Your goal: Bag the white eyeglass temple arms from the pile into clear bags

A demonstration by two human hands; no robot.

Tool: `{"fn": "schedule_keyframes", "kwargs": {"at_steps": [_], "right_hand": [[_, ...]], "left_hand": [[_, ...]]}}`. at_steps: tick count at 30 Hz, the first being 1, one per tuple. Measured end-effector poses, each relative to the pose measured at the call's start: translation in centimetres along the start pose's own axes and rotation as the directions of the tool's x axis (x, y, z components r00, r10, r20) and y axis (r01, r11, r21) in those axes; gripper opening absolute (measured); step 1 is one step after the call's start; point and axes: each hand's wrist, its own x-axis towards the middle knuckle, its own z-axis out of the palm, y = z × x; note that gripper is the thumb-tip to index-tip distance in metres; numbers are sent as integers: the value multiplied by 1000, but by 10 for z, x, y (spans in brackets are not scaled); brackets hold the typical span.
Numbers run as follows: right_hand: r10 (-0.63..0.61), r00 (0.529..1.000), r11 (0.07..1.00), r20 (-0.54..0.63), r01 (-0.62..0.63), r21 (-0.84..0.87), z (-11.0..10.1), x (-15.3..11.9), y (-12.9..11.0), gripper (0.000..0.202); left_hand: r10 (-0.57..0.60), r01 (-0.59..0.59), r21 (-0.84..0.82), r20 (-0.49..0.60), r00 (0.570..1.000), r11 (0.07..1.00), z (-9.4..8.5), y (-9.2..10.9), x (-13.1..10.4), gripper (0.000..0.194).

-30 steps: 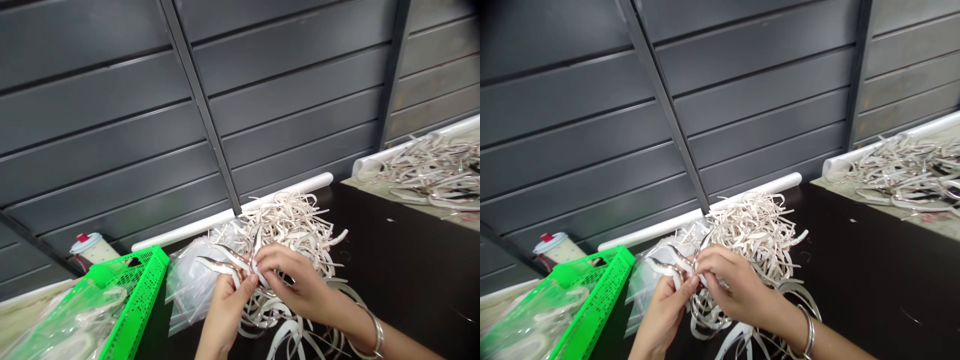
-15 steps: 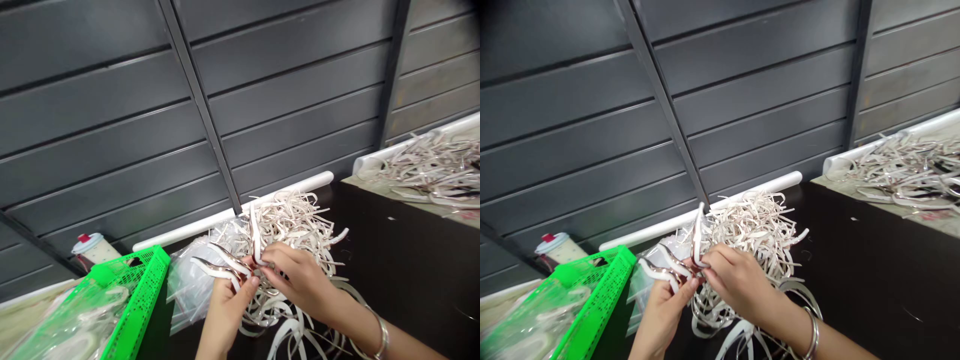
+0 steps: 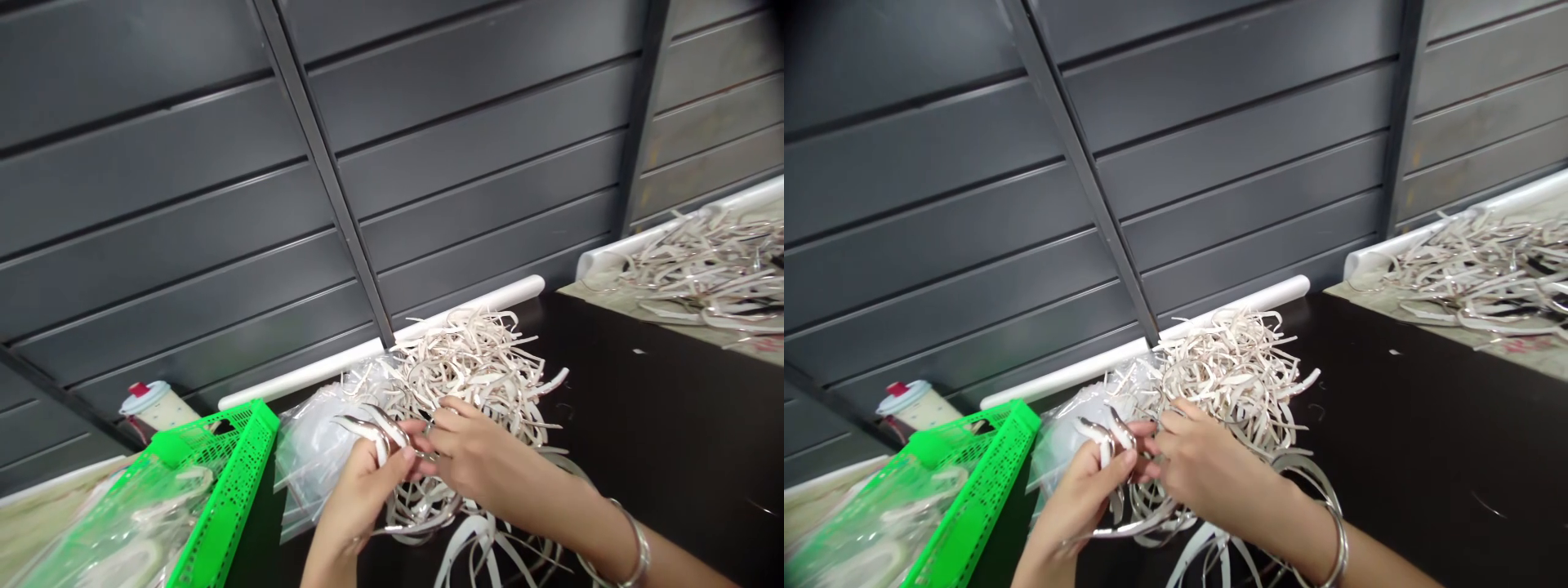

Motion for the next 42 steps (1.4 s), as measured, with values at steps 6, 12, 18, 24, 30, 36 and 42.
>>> {"fn": "schedule_keyframes", "kwargs": {"at_steps": [6, 12, 18, 24, 30, 36, 42], "right_hand": [[29, 995, 998, -93, -34, -51, 5, 1, 3, 23], [19, 998, 1000, -67, -20, -21, 6, -2, 0, 26], [-39, 998, 999, -45, 40, 7, 2, 3, -6, 26], [49, 923, 929, -381, 99, 357, -19, 5, -4, 22], [428, 869, 741, -246, -182, 647, -9, 4, 8, 13], [426, 903, 595, -63, -227, 771, 3, 6, -2, 19], [409, 912, 585, -13, -251, 771, -3, 8, -20, 29]], "left_hand": [[-105, 95, 78, 136, 985, 992, -2, 2, -5, 63], [-105, 80, 156, 158, 982, 985, 6, 7, -5, 60], [-71, -26, 473, 186, 980, 881, 3, -3, -8, 39], [24, -69, 400, 114, 993, 914, 0, -6, -9, 24], [141, -143, -1, 131, 981, 990, 3, 6, -6, 47], [154, -154, -13, 172, 973, 988, 0, 5, -8, 29], [57, -105, 112, 366, 929, 988, -2, 5, -9, 39]]}}
